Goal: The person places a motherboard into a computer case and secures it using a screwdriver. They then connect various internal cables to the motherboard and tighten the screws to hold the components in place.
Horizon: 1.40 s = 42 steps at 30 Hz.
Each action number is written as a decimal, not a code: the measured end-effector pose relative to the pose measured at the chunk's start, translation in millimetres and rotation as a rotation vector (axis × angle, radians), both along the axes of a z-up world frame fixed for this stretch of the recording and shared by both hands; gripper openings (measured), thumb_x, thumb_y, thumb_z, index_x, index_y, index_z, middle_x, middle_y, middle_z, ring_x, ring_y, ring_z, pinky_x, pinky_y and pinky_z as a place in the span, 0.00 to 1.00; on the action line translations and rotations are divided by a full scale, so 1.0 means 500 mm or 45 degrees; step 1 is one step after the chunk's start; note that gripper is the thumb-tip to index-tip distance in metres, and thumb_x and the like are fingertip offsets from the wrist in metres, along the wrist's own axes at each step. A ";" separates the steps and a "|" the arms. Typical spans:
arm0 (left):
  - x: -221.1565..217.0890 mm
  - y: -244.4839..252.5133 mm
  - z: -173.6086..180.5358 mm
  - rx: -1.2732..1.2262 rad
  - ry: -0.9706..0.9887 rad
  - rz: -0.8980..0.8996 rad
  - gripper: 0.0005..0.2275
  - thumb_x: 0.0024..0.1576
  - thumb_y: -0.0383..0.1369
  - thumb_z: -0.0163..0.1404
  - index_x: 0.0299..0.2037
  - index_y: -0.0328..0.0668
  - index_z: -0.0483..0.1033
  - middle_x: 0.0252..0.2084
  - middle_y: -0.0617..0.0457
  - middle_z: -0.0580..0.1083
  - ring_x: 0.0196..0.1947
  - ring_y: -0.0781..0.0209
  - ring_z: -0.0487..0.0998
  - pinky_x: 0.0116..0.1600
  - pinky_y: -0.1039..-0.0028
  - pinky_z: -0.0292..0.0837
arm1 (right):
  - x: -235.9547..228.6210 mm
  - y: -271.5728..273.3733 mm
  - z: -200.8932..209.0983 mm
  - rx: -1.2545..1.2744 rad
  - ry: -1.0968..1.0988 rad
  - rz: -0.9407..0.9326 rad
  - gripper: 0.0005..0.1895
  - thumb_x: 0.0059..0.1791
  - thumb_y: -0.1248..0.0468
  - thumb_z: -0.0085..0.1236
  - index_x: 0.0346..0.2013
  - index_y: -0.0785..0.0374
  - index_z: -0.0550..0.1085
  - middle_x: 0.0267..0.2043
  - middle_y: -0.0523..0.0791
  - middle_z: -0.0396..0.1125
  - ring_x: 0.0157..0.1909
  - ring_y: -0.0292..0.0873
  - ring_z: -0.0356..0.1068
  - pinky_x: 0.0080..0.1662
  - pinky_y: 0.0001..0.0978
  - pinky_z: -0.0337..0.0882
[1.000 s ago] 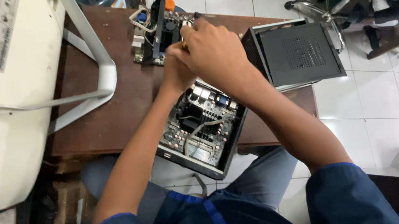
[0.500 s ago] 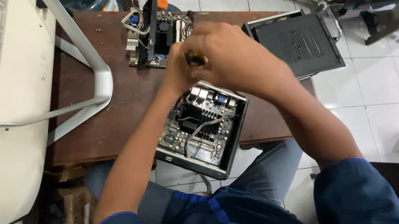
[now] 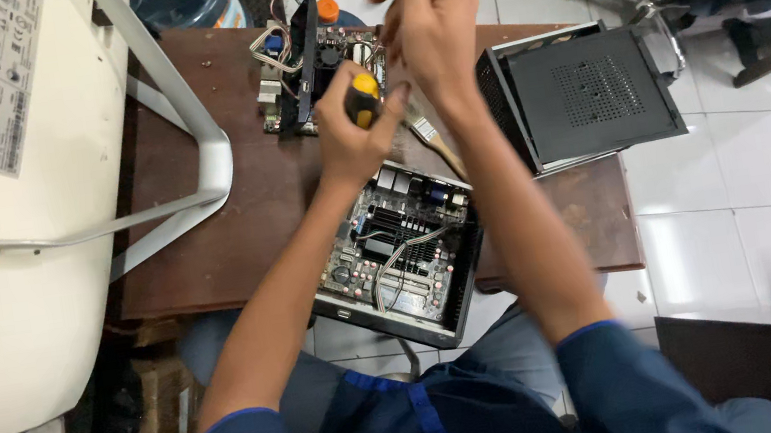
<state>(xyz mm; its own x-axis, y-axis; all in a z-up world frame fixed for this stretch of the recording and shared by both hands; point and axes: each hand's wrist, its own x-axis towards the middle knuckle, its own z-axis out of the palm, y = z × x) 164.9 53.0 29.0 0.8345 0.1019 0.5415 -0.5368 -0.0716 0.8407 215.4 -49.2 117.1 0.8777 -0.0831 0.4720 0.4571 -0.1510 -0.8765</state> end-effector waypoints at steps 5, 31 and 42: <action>0.009 0.011 -0.055 0.100 -0.057 -0.141 0.15 0.61 0.42 0.51 0.26 0.48 0.63 0.23 0.60 0.62 0.23 0.67 0.60 0.30 0.72 0.56 | 0.125 0.004 -0.240 0.073 -0.186 -0.187 0.28 0.63 0.54 0.37 0.25 0.59 0.77 0.14 0.37 0.60 0.15 0.31 0.57 0.18 0.24 0.53; -0.045 0.030 0.080 0.635 -0.001 0.216 0.14 0.68 0.44 0.50 0.39 0.42 0.71 0.43 0.49 0.62 0.42 0.56 0.68 0.51 0.69 0.67 | 0.157 0.028 -0.370 -0.581 -0.247 -0.043 0.28 0.58 0.50 0.50 0.16 0.57 0.63 0.14 0.45 0.61 0.20 0.46 0.52 0.28 0.47 0.52; 0.011 0.038 0.053 -0.100 0.071 -0.521 0.17 0.68 0.32 0.41 0.24 0.39 0.57 0.25 0.50 0.58 0.15 0.63 0.60 0.26 0.75 0.56 | 0.143 0.019 -0.355 -0.504 -0.227 0.022 0.27 0.59 0.54 0.50 0.17 0.58 0.61 0.14 0.43 0.57 0.24 0.36 0.47 0.29 0.41 0.54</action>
